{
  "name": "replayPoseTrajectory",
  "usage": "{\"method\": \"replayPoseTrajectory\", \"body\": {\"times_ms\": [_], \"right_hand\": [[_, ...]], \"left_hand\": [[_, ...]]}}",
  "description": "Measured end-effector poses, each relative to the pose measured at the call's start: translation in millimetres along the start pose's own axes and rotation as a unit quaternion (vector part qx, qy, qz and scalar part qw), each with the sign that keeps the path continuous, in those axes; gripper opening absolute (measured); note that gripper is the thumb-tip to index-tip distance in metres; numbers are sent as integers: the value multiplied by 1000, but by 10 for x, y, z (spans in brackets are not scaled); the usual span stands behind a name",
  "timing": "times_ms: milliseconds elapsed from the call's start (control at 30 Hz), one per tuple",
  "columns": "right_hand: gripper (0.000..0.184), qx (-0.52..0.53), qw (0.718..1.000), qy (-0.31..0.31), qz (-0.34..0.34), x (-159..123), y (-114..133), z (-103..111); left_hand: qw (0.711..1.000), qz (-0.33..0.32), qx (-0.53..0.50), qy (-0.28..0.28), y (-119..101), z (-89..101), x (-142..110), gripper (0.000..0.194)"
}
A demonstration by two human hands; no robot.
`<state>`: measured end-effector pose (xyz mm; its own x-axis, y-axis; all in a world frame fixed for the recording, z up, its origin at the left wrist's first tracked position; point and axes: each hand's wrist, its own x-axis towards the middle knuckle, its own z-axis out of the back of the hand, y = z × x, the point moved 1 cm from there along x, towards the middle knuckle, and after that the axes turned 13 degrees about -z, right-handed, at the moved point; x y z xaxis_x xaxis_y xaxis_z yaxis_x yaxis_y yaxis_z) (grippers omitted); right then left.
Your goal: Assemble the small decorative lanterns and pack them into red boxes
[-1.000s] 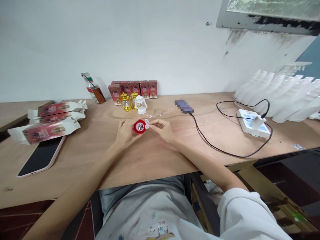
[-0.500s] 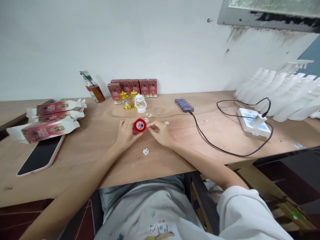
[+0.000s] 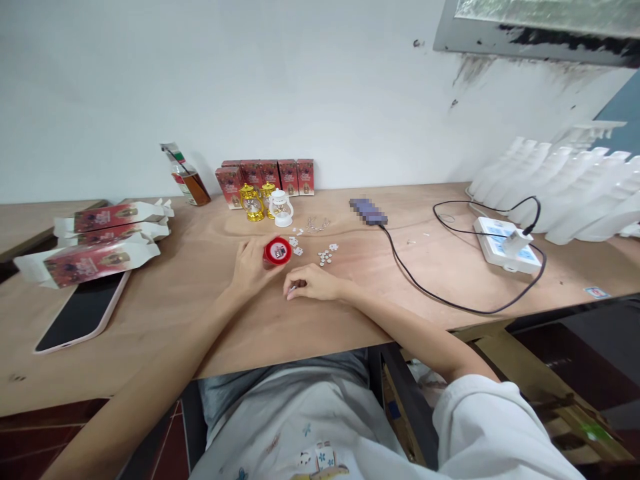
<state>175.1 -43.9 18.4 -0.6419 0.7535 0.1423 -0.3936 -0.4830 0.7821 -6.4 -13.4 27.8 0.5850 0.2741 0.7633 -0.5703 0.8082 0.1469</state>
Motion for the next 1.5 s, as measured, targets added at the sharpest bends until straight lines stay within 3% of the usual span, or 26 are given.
{"method": "replayPoseTrajectory", "body": {"times_ms": [133, 267, 367, 567, 767, 1000, 1500], "right_hand": [[18, 81, 988, -129, -20, -14, 49, 41], [20, 223, 936, -269, -38, -1, 43, 89], [22, 269, 907, -321, -48, 3, 17, 128], [8, 136, 936, -325, 2, -37, 73, 153], [11, 111, 935, -336, -26, -49, 57, 89], [15, -1, 942, -332, 54, -40, 10, 118], [18, -15, 928, -372, 22, -28, 78, 88]], "left_hand": [[999, -5, -30, 8, -6, 15, 5, 52], [996, -31, -80, 22, -52, 37, 31, 52], [992, -50, -109, 30, -103, 45, 51, 54], [989, -60, -128, 51, -140, 37, 54, 53], [988, -77, -125, 55, -134, 29, 43, 54], [988, -95, -109, 48, -131, 15, 41, 54], [988, -94, -98, 73, -141, 21, 39, 51]]}}
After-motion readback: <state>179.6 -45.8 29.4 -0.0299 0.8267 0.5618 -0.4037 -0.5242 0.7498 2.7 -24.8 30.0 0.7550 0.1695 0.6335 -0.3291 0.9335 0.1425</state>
